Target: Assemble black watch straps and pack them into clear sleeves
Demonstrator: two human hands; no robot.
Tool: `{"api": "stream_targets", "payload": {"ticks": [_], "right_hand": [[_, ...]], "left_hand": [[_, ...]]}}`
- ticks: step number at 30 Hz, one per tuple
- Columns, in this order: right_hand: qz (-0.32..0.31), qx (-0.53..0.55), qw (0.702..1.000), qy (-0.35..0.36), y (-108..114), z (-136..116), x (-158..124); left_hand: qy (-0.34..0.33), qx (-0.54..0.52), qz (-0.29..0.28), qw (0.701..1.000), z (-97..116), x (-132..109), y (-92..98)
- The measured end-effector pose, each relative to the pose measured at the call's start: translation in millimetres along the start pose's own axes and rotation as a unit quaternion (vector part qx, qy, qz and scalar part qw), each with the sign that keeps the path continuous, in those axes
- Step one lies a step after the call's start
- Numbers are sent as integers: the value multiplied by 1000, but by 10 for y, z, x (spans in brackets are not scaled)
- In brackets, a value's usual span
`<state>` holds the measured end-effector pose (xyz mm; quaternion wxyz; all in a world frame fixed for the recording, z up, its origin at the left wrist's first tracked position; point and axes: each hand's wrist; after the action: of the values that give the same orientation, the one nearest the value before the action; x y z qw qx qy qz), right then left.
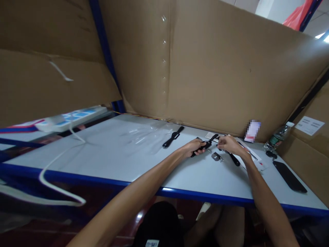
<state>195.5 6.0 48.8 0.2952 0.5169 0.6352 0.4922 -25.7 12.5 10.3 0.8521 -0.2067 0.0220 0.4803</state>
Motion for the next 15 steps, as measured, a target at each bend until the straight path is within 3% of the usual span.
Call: {"api": "stream_targets", "payload": {"ticks": [2, 5, 10, 15], "right_hand": [[-121, -30, 992, -20, 55, 15, -73], [-202, -44, 975, -76, 39, -20, -148], [-219, -25, 971, -95, -30, -97, -161], [-179, -46, 983, -20, 24, -87, -131]], "left_hand": [[-19, -6, 22, 1000, -13, 14, -8], [-39, -15, 46, 998, -23, 28, -27], [-42, -46, 37, 997, -4, 27, -46], [-43, -48, 25, 998, -12, 32, -39]]}}
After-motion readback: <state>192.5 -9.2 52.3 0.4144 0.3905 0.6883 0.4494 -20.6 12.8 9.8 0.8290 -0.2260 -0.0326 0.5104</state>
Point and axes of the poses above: each hand's wrist, its own x-axis towards the middle knuckle, its own y-axis out of the back of the hand, z = x × y, and after that the axes turned 9 degrees about -x, right-handed
